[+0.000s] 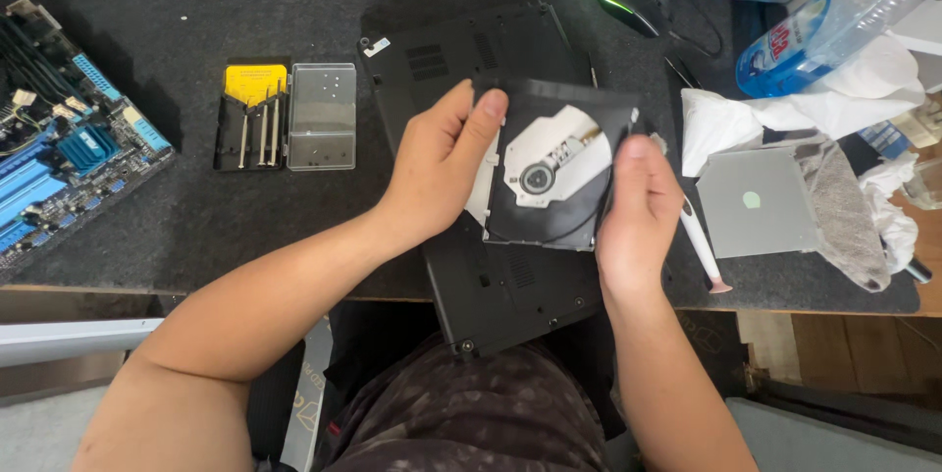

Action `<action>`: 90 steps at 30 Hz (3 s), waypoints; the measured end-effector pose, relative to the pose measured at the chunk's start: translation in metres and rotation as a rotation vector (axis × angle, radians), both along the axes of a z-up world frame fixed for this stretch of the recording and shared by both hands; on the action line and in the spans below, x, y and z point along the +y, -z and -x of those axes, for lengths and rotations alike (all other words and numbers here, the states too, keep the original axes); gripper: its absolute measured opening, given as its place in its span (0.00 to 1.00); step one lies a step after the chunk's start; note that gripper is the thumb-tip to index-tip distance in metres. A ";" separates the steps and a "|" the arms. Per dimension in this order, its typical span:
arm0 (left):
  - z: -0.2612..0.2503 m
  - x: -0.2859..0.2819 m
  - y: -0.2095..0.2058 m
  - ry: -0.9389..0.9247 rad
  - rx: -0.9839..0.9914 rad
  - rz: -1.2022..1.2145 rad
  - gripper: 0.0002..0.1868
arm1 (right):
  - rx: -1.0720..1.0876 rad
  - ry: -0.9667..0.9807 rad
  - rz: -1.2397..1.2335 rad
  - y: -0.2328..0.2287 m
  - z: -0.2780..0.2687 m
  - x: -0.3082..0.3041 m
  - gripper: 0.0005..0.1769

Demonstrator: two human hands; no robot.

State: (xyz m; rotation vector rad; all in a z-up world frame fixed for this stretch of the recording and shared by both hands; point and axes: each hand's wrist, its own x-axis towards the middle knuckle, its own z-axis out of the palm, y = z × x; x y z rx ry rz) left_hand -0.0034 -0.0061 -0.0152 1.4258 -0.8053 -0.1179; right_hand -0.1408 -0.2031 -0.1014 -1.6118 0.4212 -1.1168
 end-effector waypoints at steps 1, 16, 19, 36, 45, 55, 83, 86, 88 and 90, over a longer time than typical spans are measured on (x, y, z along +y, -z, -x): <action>-0.001 0.000 0.001 0.001 0.001 -0.002 0.24 | 0.001 0.001 -0.002 -0.004 0.001 0.003 0.16; -0.001 -0.010 0.016 0.035 0.143 -0.012 0.28 | -0.053 -0.090 -0.124 -0.043 0.000 0.025 0.20; 0.000 -0.010 0.012 0.042 0.175 -0.008 0.27 | -0.069 -0.112 -0.142 -0.056 -0.003 0.034 0.20; -0.008 -0.004 -0.020 0.042 0.251 -0.417 0.24 | 0.089 -0.381 0.327 -0.108 0.005 -0.037 0.36; -0.044 -0.003 -0.003 -0.100 -0.218 -0.665 0.07 | 0.346 -0.612 0.307 -0.143 -0.057 -0.038 0.24; -0.059 -0.009 0.005 0.226 -0.598 -0.551 0.38 | 0.538 -0.577 0.382 -0.109 -0.065 -0.051 0.09; -0.067 -0.008 0.015 0.354 -0.777 -0.585 0.68 | 0.549 -0.608 0.592 -0.106 -0.065 -0.058 0.14; -0.068 -0.008 0.014 0.364 -0.790 -0.604 0.71 | 0.544 -0.661 0.660 -0.112 -0.063 -0.064 0.12; -0.068 -0.009 0.013 0.374 -0.792 -0.608 0.73 | 0.563 -0.680 0.681 -0.116 -0.063 -0.063 0.10; -0.067 -0.009 0.011 0.391 -0.810 -0.617 0.75 | 0.536 -0.775 0.632 -0.121 -0.062 -0.059 0.08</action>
